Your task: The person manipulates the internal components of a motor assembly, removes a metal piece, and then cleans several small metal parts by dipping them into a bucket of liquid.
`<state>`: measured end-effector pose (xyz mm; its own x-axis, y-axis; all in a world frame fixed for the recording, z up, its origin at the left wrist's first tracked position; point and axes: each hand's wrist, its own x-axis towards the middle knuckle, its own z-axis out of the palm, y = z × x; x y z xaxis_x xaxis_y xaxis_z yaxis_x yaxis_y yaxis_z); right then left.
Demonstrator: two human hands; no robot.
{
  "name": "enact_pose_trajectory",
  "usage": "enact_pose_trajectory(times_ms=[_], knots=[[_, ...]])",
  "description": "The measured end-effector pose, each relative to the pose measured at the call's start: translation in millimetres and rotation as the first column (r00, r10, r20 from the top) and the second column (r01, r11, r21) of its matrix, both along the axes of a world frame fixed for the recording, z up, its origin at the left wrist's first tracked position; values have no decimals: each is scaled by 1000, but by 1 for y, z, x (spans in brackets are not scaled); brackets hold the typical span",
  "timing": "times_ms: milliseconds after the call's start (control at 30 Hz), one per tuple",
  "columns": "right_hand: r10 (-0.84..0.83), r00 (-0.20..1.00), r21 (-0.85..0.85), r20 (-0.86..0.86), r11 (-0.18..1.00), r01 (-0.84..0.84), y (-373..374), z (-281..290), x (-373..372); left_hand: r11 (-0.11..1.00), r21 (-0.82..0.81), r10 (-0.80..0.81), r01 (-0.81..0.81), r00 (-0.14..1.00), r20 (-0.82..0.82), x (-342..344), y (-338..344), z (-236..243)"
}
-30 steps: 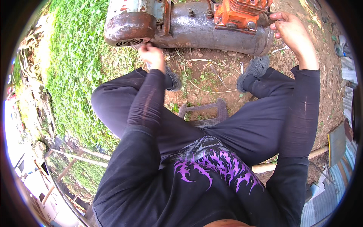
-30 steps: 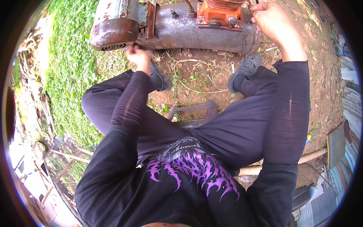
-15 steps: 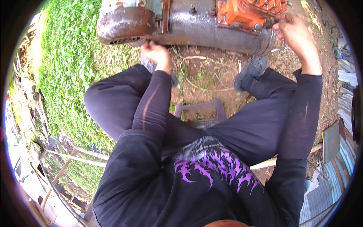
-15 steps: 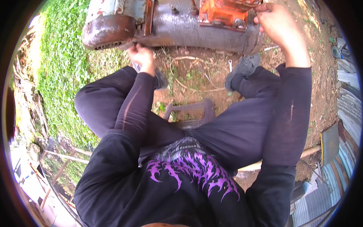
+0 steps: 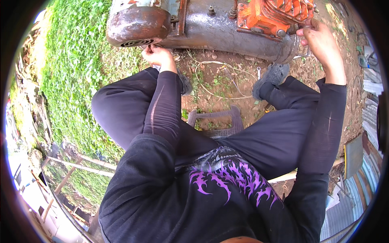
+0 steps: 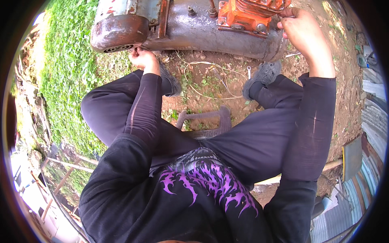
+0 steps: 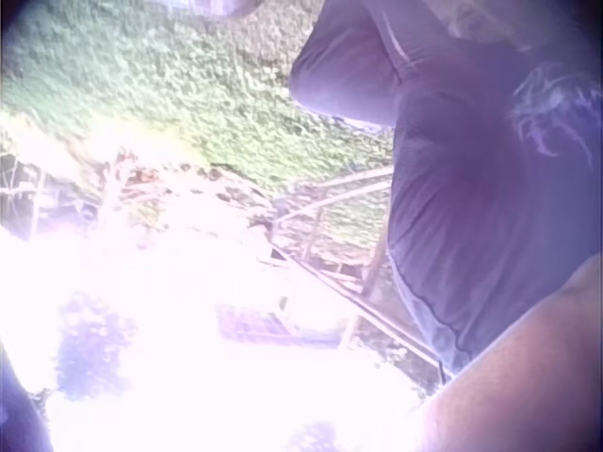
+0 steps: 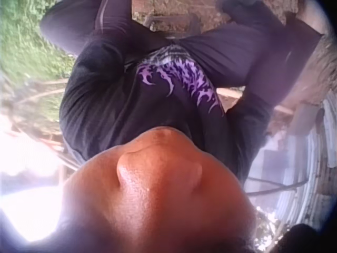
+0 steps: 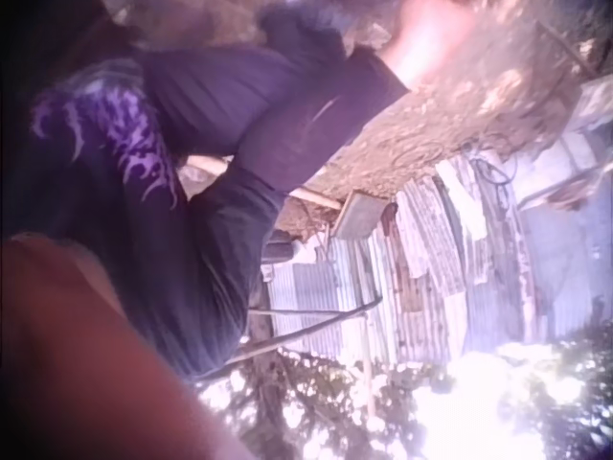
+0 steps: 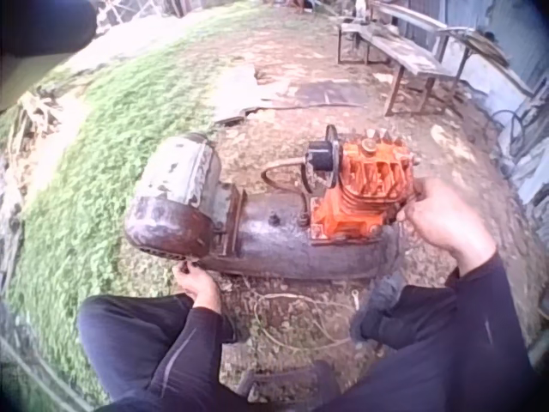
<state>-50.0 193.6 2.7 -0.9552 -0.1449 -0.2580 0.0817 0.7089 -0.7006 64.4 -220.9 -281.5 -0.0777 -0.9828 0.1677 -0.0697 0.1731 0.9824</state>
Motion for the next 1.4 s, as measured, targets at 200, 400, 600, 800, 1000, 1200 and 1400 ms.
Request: enact_pose_trajectory(times_ms=[200, 400, 600, 800, 1000, 1200, 1400], knots=[[17, 1000, 45, -21, 999, -16, -17, 2, -1, 841, 65, -496, 537, 813, -304, 27, 117, -9], [-34, 997, 179, 63, 984, 23, -5, 1, -14, 895, 368, 22, 252, 799, -601, 27, 59, -27], [67, 989, 179, 131, 980, -90, -19, -3, -24, 988, -86, -130, 126, 990, -45, 27, -67, -13], [9, 1000, 123, 21, 992, -12, -17, 0, -11, 885, -161, -367, 438, 867, 338, 27, 70, 13], [-23, 999, 180, 42, 984, 15, -24, 2, -10, 984, 68, -156, 162, 984, -89, 8, -5, 2], [35, 998, 180, 50, 983, -44, -9, -9, -21, 808, -277, -420, 520, 838, 347, 23, 95, 22], [17, 1000, 119, 8, 993, -18, -26, 1, -11, 977, 39, -199, 207, 967, -158, 22, -1, -25]])
